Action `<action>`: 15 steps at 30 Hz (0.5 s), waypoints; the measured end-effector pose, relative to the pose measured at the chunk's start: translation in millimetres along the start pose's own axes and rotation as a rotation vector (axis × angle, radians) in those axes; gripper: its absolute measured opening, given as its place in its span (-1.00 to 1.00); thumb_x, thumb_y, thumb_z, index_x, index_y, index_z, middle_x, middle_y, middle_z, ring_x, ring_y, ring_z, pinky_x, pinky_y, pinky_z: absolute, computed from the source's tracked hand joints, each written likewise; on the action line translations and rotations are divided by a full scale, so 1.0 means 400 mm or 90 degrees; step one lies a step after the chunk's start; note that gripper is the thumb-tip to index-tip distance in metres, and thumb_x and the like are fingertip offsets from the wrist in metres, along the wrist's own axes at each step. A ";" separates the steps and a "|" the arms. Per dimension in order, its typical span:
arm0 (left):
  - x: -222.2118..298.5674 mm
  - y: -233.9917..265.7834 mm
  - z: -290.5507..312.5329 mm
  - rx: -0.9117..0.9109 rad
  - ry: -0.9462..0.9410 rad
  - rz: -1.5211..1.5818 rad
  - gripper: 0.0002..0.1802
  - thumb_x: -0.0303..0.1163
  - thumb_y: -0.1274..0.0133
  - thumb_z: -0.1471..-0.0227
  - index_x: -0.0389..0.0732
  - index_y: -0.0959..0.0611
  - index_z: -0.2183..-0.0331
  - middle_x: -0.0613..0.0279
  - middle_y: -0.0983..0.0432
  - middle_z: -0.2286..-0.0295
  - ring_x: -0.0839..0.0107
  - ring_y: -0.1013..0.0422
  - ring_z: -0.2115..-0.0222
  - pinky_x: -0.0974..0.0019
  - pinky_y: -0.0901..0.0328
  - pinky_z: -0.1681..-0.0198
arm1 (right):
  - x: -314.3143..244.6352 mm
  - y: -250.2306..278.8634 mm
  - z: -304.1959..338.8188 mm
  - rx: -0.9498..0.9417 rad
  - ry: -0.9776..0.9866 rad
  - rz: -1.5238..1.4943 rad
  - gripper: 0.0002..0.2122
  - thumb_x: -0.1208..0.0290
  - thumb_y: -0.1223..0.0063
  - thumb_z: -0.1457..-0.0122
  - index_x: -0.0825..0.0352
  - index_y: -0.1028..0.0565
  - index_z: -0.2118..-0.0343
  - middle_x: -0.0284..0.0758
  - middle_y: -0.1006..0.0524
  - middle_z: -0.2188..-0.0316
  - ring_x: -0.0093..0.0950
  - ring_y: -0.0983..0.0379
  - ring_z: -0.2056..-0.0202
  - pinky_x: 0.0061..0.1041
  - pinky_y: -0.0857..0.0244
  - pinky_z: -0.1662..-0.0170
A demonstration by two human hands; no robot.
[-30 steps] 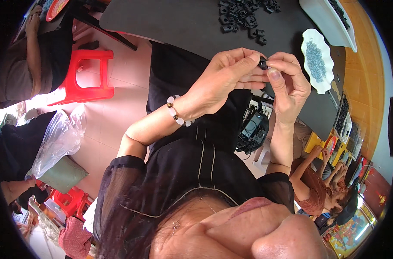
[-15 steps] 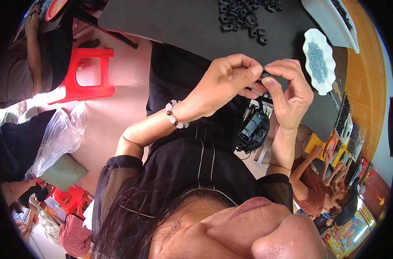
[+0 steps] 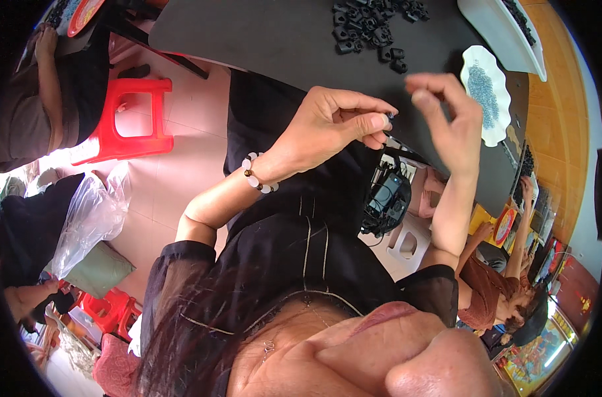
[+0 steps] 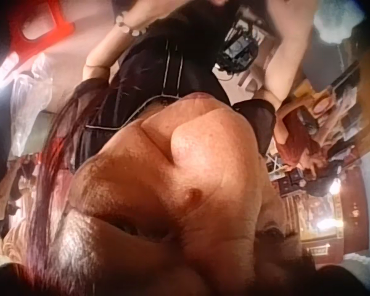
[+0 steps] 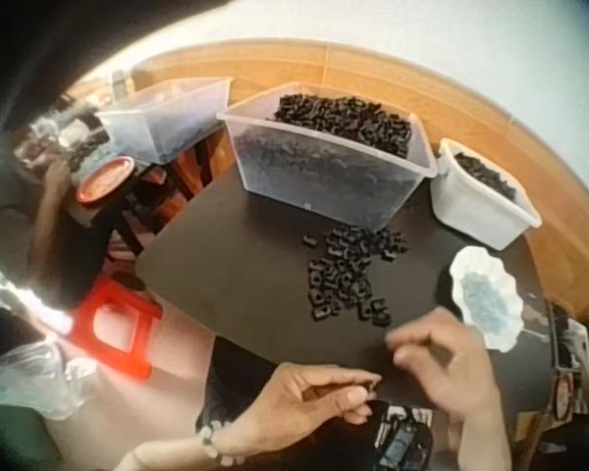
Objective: The person assembles plastic cord locks by picking up springs and plastic lock components and fitting the springs and lock parts together by hand.
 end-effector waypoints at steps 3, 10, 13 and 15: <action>0.004 0.005 -0.003 0.028 -0.029 -0.015 -0.69 -0.38 -0.10 -0.13 -0.36 -0.62 0.12 0.13 -0.60 0.35 0.55 -0.51 0.43 0.46 -0.46 0.30 | 0.076 0.023 -0.085 0.022 -0.065 0.055 -0.83 0.41 -0.15 -0.11 0.33 -0.60 0.25 -0.25 -0.60 0.38 -0.47 -0.49 0.37 -0.53 -0.33 0.26; 0.015 0.022 -0.001 0.055 -0.066 -0.027 -0.70 -0.38 -0.07 -0.16 -0.36 -0.61 0.12 0.13 -0.60 0.36 0.59 -0.48 0.45 0.50 -0.44 0.31 | 0.078 -0.022 -0.179 -0.031 -0.006 0.175 -0.82 0.42 -0.15 -0.11 0.35 -0.59 0.24 -0.22 -0.62 0.40 -0.41 -0.54 0.34 -0.46 -0.36 0.27; 0.009 0.028 -0.001 0.054 -0.054 -0.016 -0.70 -0.38 -0.08 -0.16 -0.36 -0.61 0.12 0.13 -0.59 0.36 0.58 -0.48 0.46 0.49 -0.44 0.32 | 0.075 -0.044 -0.186 -0.051 -0.004 0.172 -0.82 0.44 -0.16 -0.10 0.37 -0.58 0.25 -0.22 -0.62 0.41 -0.43 -0.54 0.35 -0.48 -0.36 0.27; 0.009 0.029 -0.003 0.050 -0.056 -0.015 -0.70 -0.37 -0.08 -0.16 -0.36 -0.61 0.12 0.12 -0.59 0.37 0.58 -0.49 0.46 0.49 -0.45 0.32 | 0.078 -0.049 -0.188 -0.055 -0.004 0.180 -0.83 0.45 -0.17 -0.09 0.38 -0.58 0.27 -0.23 -0.62 0.42 -0.45 -0.54 0.36 -0.49 -0.36 0.27</action>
Point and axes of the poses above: each hand's wrist, its own z-axis away from the middle knuckle, its own y-axis out of the back of the hand, x = y × z, the point moved 6 cm from there along -z, towards the middle knuckle
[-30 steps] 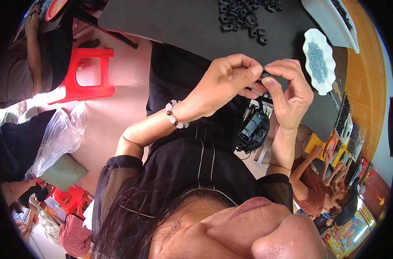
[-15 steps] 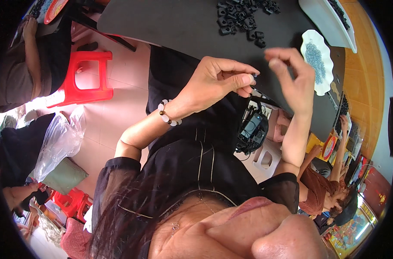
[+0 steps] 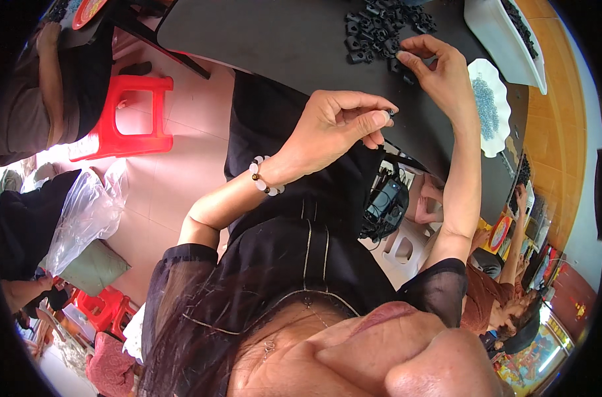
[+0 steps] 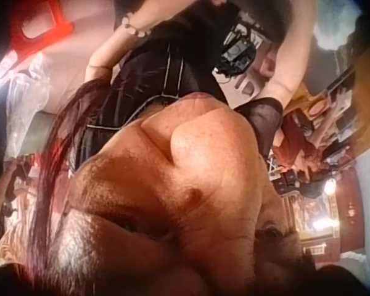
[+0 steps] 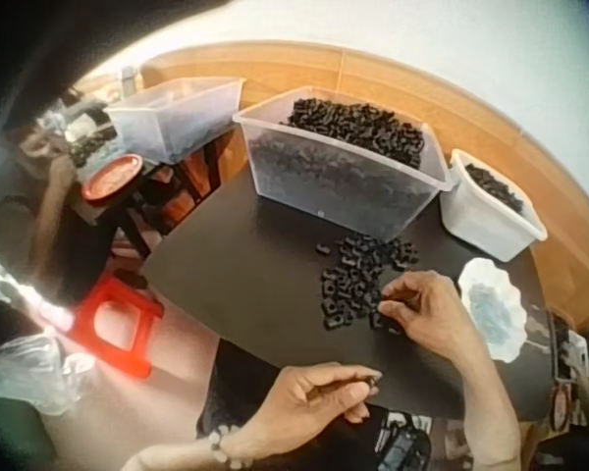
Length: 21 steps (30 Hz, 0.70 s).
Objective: The person assembles plastic cord locks by picking up springs and plastic lock components and fitting the springs and lock parts together by hand.
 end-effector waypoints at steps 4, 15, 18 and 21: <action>-0.006 -0.003 -0.003 0.001 -0.006 0.007 -0.69 -0.36 -0.08 -0.16 -0.36 -0.61 0.12 0.12 -0.59 0.37 0.57 -0.49 0.46 0.48 -0.45 0.32 | 0.023 -0.013 -0.008 -0.002 -0.017 -0.051 -0.84 0.44 -0.17 -0.10 0.39 -0.58 0.29 -0.28 -0.62 0.43 -0.56 -0.53 0.38 -0.56 -0.35 0.28; 0.008 -0.014 0.000 0.009 -0.019 -0.006 -0.70 -0.38 -0.09 -0.15 -0.34 -0.62 0.12 0.12 -0.60 0.35 0.58 -0.49 0.46 0.50 -0.44 0.33 | 0.052 0.037 0.069 0.043 -0.070 -0.709 -0.81 0.40 -0.07 -0.20 0.42 -0.54 0.21 -0.30 -0.58 0.38 -0.66 -0.42 0.44 -0.68 -0.32 0.36; 0.011 -0.019 -0.003 0.020 -0.053 -0.025 -0.73 -0.41 -0.09 -0.14 -0.32 -0.63 0.13 0.15 -0.58 0.35 0.58 -0.49 0.46 0.51 -0.44 0.34 | 0.021 0.021 0.126 0.011 -0.120 -0.751 -0.78 0.38 -0.08 -0.22 0.43 -0.54 0.19 -0.32 -0.55 0.39 -0.66 -0.41 0.44 -0.68 -0.31 0.34; 0.019 -0.023 -0.005 0.031 -0.117 -0.061 -0.74 -0.45 -0.10 -0.12 -0.31 -0.64 0.14 0.19 -0.55 0.36 0.58 -0.49 0.45 0.53 -0.43 0.34 | -0.003 0.001 0.181 -0.004 -0.115 -0.731 -0.75 0.36 -0.09 -0.22 0.45 -0.55 0.17 -0.32 -0.55 0.39 -0.65 -0.41 0.45 -0.69 -0.30 0.33</action>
Point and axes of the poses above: each hand's wrist, its own z-axis away from the middle knuckle, its own y-axis out of the back of the hand, x = y × z, the point moved 6 cm from there along -z, towards the middle knuckle
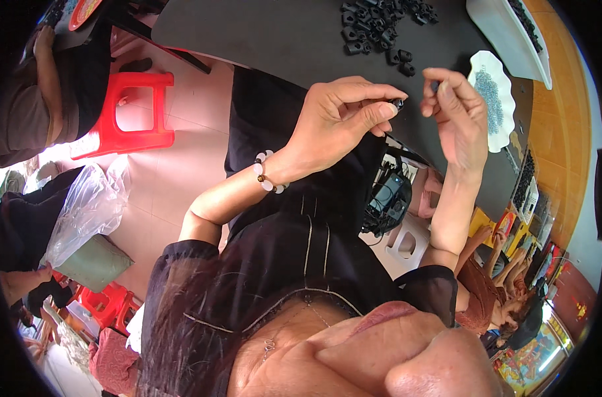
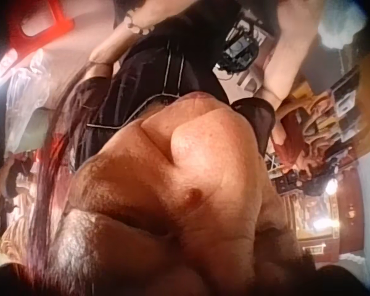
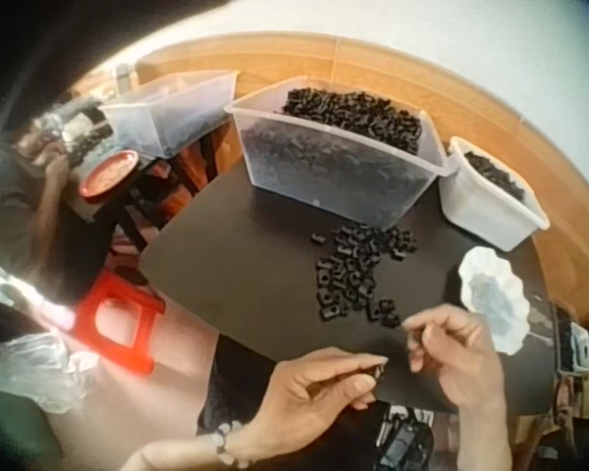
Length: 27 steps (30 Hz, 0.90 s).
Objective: The person assembles plastic cord locks by picking up springs and plastic lock components and fitting the springs and lock parts together by hand.
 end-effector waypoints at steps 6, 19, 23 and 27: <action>-0.003 -0.016 0.000 0.036 -0.072 -0.030 -0.79 -0.57 -0.15 -0.04 -0.32 -0.67 0.21 0.23 -0.51 0.42 0.57 -0.48 0.49 0.56 -0.41 0.39 | 0.004 -0.028 0.064 0.012 -0.016 -0.003 -0.81 0.49 -0.16 -0.15 0.48 -0.55 0.22 -0.33 -0.56 0.42 -0.65 -0.41 0.47 -0.68 -0.30 0.34; 0.017 -0.026 0.012 0.035 -0.228 -0.212 -0.78 -0.63 -0.21 0.08 -0.26 -0.70 0.28 0.19 -0.57 0.42 0.50 -0.51 0.48 0.50 -0.38 0.45 | 0.024 -0.024 0.084 -0.003 0.017 0.021 -0.88 0.54 -0.25 -0.06 0.44 -0.55 0.37 -0.33 -0.52 0.47 -0.64 -0.40 0.50 -0.70 -0.30 0.40; 0.024 -0.025 0.019 0.041 -0.255 -0.272 -0.77 -0.64 -0.21 0.09 -0.26 -0.70 0.28 0.19 -0.57 0.42 0.50 -0.50 0.49 0.51 -0.37 0.46 | 0.038 -0.025 0.092 -0.001 -0.004 0.032 -0.89 0.54 -0.25 -0.06 0.43 -0.54 0.40 -0.33 -0.52 0.47 -0.65 -0.40 0.50 -0.70 -0.30 0.38; 0.034 -0.035 0.027 0.026 -0.270 -0.283 -0.78 -0.58 -0.23 0.07 -0.27 -0.71 0.27 0.17 -0.58 0.39 0.54 -0.48 0.47 0.54 -0.35 0.47 | 0.026 -0.026 0.102 0.019 0.023 0.056 -0.89 0.55 -0.25 -0.07 0.42 -0.53 0.40 -0.33 -0.52 0.47 -0.66 -0.41 0.48 -0.71 -0.30 0.38</action>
Point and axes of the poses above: each hand's wrist, its own z-axis away from the middle knuckle, its own y-axis out of the back of the hand, x = y × z, the point moved 6 cm from there along -z, towards the middle knuckle
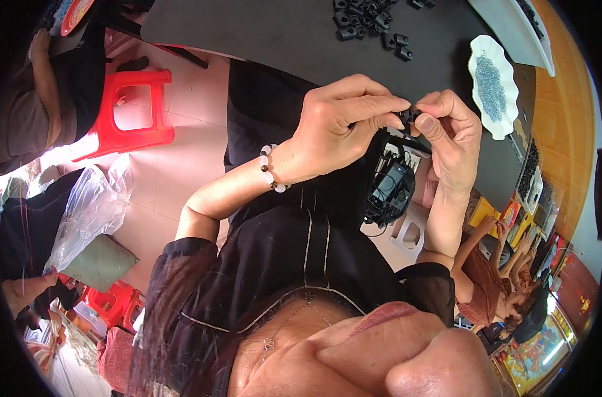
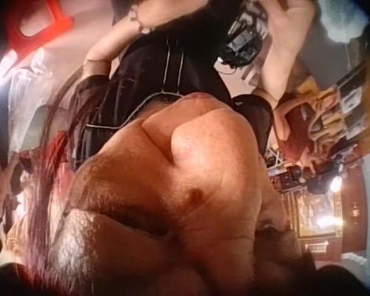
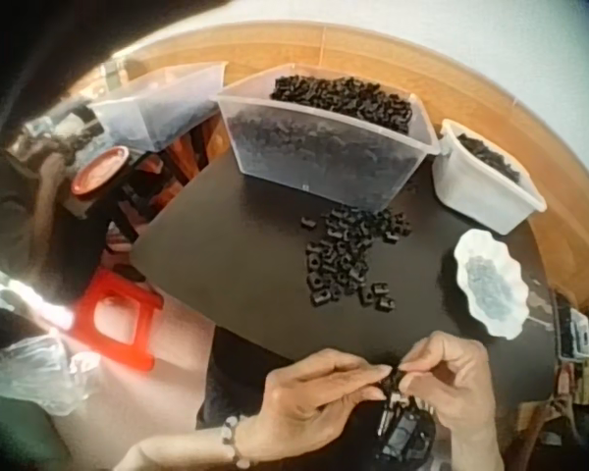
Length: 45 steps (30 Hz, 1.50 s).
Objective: The person assembles plastic cord locks by picking up springs and plastic lock components and fitting the springs and lock parts together by hand.
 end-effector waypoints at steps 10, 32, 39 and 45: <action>-0.017 -0.004 0.005 0.008 0.025 0.031 -0.79 -0.54 -0.23 0.06 -0.27 -0.71 0.28 0.16 -0.58 0.39 0.53 -0.51 0.46 0.54 -0.42 0.44 | -0.004 -0.003 0.009 0.064 -0.010 0.006 -0.88 0.54 -0.25 -0.07 0.43 -0.52 0.40 -0.35 -0.51 0.48 -0.68 -0.42 0.49 -0.73 -0.32 0.37; 0.048 -0.015 0.013 -0.029 -0.111 -0.138 -0.59 -0.88 -0.05 0.26 -0.34 -0.67 0.29 0.09 -0.54 0.37 0.33 -0.53 0.43 0.38 -0.46 0.40 | -0.006 -0.009 0.009 -0.044 -0.091 0.105 -0.92 0.58 -0.23 -0.03 0.43 -0.53 0.49 -0.33 -0.56 0.54 -0.64 -0.48 0.53 -0.69 -0.33 0.46; 0.046 -0.039 0.009 -0.037 -0.147 -0.180 -0.66 -0.83 -0.15 0.18 -0.36 -0.67 0.27 0.08 -0.54 0.36 0.36 -0.52 0.43 0.42 -0.50 0.40 | -0.014 -0.002 0.023 -0.028 -0.044 0.076 -0.90 0.59 -0.22 -0.07 0.43 -0.50 0.51 -0.36 -0.53 0.53 -0.66 -0.43 0.53 -0.69 -0.31 0.45; 0.052 -0.047 0.016 -0.020 -0.151 -0.183 -0.66 -0.81 -0.18 0.17 -0.35 -0.67 0.26 0.08 -0.55 0.36 0.36 -0.52 0.43 0.43 -0.47 0.39 | -0.017 -0.002 0.029 -0.020 -0.024 0.086 -0.90 0.59 -0.22 -0.08 0.42 -0.50 0.50 -0.37 -0.52 0.56 -0.66 -0.43 0.53 -0.68 -0.32 0.45</action>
Point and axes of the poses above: each hand's wrist, its own z-axis away from the middle knuckle, its own y-axis out of the back of the hand, x = y × z, the point moved 6 cm from there along -z, towards the middle knuckle
